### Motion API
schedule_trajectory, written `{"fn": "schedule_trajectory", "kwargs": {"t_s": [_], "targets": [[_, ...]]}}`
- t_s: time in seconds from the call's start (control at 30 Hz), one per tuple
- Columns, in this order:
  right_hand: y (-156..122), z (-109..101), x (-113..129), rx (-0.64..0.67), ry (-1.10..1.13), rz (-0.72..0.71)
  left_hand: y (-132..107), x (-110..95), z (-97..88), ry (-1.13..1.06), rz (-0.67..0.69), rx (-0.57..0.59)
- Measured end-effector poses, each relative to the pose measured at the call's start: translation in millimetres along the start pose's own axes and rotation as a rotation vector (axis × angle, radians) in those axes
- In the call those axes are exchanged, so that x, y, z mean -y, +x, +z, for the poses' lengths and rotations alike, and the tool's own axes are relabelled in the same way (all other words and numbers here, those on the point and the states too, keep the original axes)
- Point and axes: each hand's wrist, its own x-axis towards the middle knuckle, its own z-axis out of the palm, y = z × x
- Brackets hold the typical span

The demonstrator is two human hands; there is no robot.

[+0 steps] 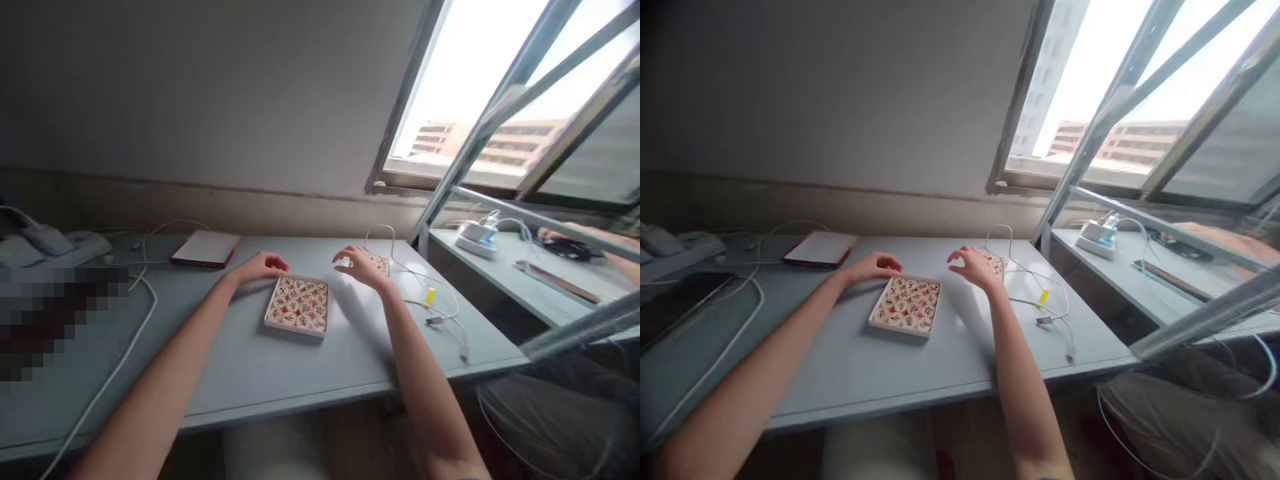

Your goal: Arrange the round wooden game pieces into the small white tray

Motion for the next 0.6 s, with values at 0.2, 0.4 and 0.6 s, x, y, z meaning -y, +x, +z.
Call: {"fn": "schedule_trajectory", "kwargs": {"t_s": [0.2,0.4,0.6], "targets": [[5.4,19.5,53.2,0.038,-0.162,-0.062,-4.1,9.3,-12.2,0.036,-0.003,-0.103],[6.4,36.1,83.8,-0.028,-0.479,0.159,-4.0,15.4,-14.1,-0.038,-0.006,-0.084],[7.5,41.9,92.1,-0.019,-0.525,0.172,-3.7,14.2,-13.4,-0.021,-0.014,-0.059]]}}
